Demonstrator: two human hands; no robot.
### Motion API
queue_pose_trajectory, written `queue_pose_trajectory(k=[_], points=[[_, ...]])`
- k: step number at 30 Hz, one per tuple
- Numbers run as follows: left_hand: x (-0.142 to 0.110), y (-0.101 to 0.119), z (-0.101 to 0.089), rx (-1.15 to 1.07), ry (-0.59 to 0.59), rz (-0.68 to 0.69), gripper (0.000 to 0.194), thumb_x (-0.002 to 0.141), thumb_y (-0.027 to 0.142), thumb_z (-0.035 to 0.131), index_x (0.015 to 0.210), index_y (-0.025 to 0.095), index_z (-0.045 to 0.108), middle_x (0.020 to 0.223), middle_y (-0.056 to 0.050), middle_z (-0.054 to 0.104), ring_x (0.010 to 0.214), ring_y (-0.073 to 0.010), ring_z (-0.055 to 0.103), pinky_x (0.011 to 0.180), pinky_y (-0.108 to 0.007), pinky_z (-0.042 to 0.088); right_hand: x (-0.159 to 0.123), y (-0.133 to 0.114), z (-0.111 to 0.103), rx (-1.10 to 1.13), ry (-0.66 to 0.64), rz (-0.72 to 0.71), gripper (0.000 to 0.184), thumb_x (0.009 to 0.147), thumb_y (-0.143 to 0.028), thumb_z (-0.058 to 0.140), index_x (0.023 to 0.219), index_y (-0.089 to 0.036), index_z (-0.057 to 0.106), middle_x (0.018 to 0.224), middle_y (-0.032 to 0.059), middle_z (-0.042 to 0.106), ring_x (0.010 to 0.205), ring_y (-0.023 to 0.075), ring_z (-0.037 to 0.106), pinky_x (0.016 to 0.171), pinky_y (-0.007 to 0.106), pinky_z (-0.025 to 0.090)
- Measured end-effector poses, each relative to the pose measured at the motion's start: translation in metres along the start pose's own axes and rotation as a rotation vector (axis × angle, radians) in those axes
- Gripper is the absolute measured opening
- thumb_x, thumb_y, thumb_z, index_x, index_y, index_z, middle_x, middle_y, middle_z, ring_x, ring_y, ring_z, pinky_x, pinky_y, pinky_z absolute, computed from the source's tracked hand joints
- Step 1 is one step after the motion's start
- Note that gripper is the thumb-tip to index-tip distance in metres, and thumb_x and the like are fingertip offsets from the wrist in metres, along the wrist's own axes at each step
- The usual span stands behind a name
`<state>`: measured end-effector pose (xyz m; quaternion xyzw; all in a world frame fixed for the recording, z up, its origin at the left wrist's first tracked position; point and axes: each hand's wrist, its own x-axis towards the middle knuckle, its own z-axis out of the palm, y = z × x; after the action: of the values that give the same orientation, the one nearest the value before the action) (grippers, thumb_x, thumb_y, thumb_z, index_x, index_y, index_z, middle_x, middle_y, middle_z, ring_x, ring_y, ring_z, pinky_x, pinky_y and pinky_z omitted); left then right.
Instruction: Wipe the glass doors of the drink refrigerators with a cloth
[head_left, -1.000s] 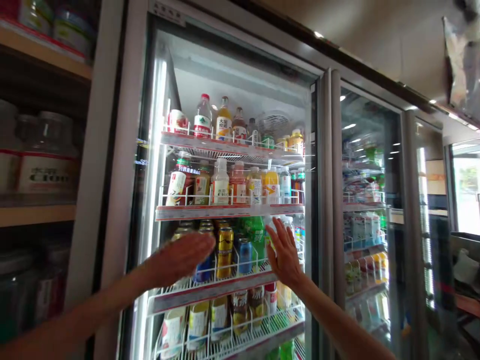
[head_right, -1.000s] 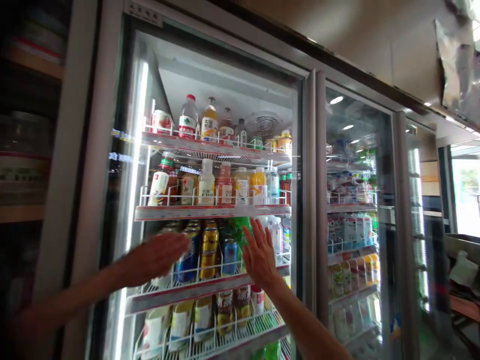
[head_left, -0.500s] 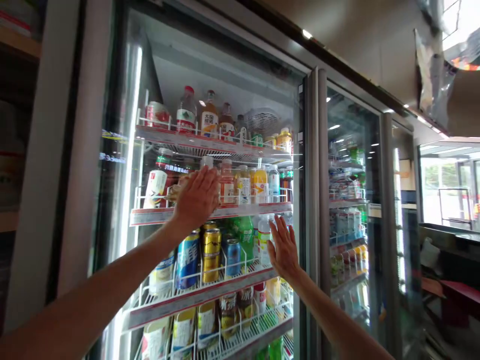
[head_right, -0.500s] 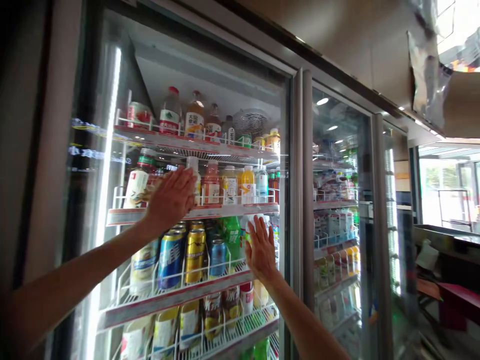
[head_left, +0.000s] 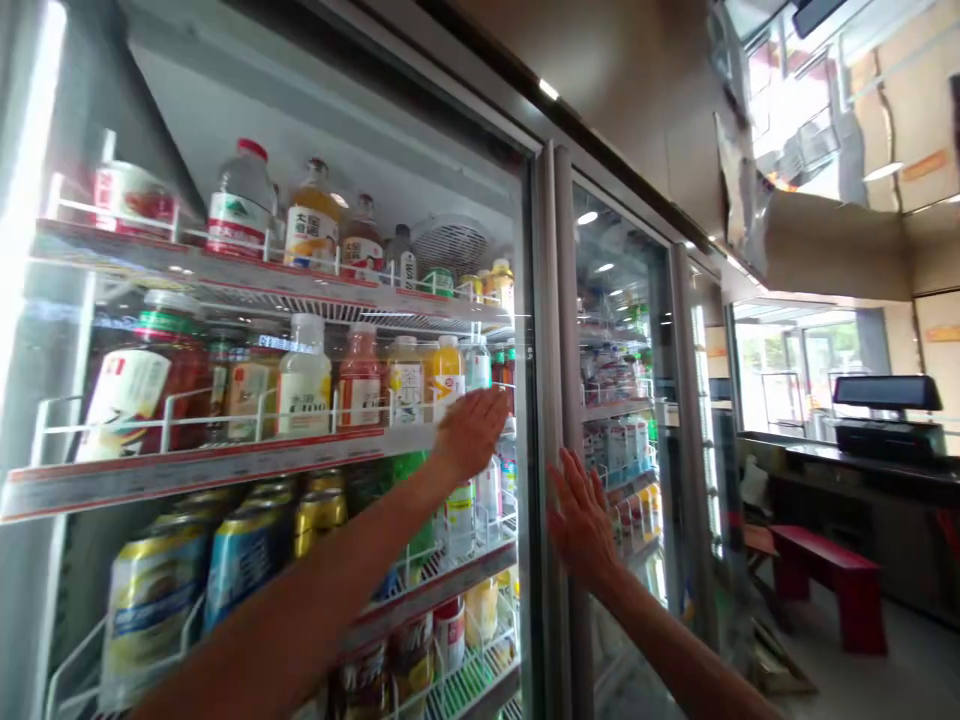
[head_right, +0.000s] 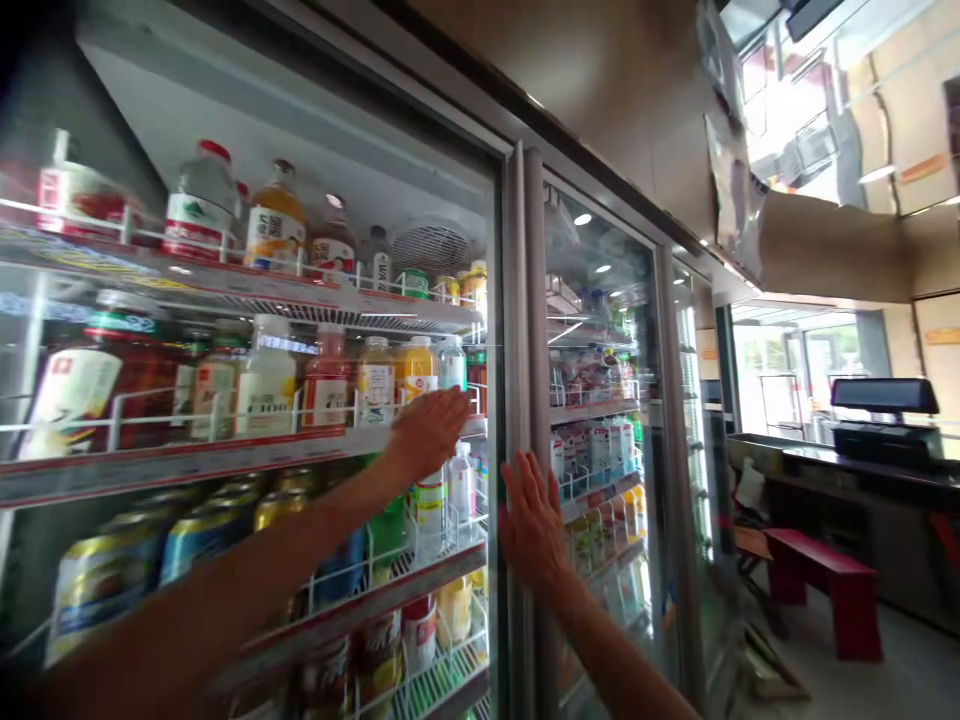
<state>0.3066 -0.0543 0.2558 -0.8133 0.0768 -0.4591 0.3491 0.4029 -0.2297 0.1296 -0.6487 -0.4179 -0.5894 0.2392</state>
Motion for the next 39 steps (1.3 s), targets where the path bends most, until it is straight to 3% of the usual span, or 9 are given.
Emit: queue_pose_trajectory(k=[4,6,13,19,24,30,34,36,39], points=[[-0.028,0.093,0.049,-0.099,-0.067,0.171,0.044,0.08,0.016,0.044,0.124,0.011,0.047,0.131,-0.011,0.049,0.122,-0.0183,0.044,0.102,-0.034,0.033,-0.018,0.027,-0.012,-0.037,-0.017,-0.002,0.059,0.087,-0.017,0.037,0.142,-0.022,0.016,0.145,0.0114,0.029,0.136,0.0242,0.021,0.105,0.051,0.029],[-0.027,0.104,0.057,-0.136,-0.091,0.252,0.038,0.078,0.019,0.048,0.115,0.016,0.055,0.123,-0.005,0.057,0.116,-0.0137,0.049,0.1,-0.027,0.035,-0.026,0.037,-0.015,-0.047,-0.031,-0.001,0.058,0.087,-0.017,0.037,0.141,-0.023,0.019,0.145,0.011,0.029,0.136,0.0249,0.021,0.104,0.051,0.028],[0.055,0.03,0.035,-0.062,0.011,-0.013,0.051,0.079,0.015,0.043,0.127,0.0,0.038,0.139,-0.025,0.032,0.13,-0.0318,0.03,0.104,-0.057,0.021,-0.021,0.057,-0.012,-0.008,-0.004,0.026,0.057,0.087,-0.019,0.038,0.14,-0.025,0.02,0.146,0.0102,0.027,0.135,0.0246,0.025,0.104,0.051,0.029],[0.027,0.067,0.045,-0.084,-0.068,0.257,0.032,0.073,0.023,0.056,0.105,0.023,0.06,0.116,-0.001,0.061,0.113,-0.013,0.05,0.101,-0.028,0.034,-0.021,0.057,-0.007,0.036,-0.009,0.0,0.059,0.086,-0.018,0.039,0.141,-0.025,0.019,0.147,0.0101,0.025,0.135,0.0256,0.023,0.104,0.051,0.029],[0.05,0.014,0.022,0.019,0.047,-0.024,0.051,0.081,0.019,0.042,0.129,0.004,0.038,0.139,-0.021,0.035,0.131,-0.0318,0.028,0.104,-0.055,0.021,0.004,0.045,-0.002,0.086,0.017,0.019,0.059,0.086,-0.016,0.037,0.141,-0.026,0.017,0.148,0.0081,0.022,0.136,0.0246,0.021,0.106,0.051,0.027],[0.039,-0.006,0.002,0.087,0.012,0.101,0.043,0.08,0.021,0.045,0.123,0.017,0.047,0.131,-0.007,0.05,0.124,-0.0174,0.041,0.104,-0.034,0.03,0.055,0.024,0.002,0.138,0.099,-0.037,0.06,0.087,-0.018,0.037,0.142,-0.027,0.014,0.149,0.0067,0.02,0.136,0.0246,0.021,0.107,0.051,0.025],[0.045,-0.059,-0.031,0.195,0.142,-0.176,0.047,0.084,0.021,0.038,0.129,0.008,0.038,0.139,-0.018,0.035,0.132,-0.0279,0.027,0.107,-0.05,0.021,0.083,0.014,0.003,0.163,0.158,-0.064,0.057,0.088,-0.019,0.036,0.141,-0.028,0.017,0.148,0.0069,0.023,0.135,0.0239,0.024,0.107,0.05,0.027],[0.042,-0.063,-0.035,0.221,0.179,-0.232,0.048,0.085,0.021,0.037,0.13,0.007,0.036,0.14,-0.019,0.033,0.132,-0.028,0.028,0.107,-0.05,0.02,0.092,0.009,0.004,0.176,0.182,-0.054,0.056,0.088,-0.02,0.035,0.141,-0.027,0.018,0.147,0.0073,0.024,0.135,0.0237,0.024,0.107,0.05,0.026],[0.031,-0.035,-0.02,0.192,0.104,-0.028,0.046,0.082,0.02,0.044,0.128,0.013,0.04,0.133,-0.01,0.046,0.123,-0.0206,0.04,0.105,-0.038,0.03,0.099,0.005,0.006,0.185,0.196,-0.05,0.055,0.088,-0.019,0.035,0.14,-0.025,0.019,0.147,0.0085,0.026,0.136,0.0233,0.022,0.107,0.051,0.026]])
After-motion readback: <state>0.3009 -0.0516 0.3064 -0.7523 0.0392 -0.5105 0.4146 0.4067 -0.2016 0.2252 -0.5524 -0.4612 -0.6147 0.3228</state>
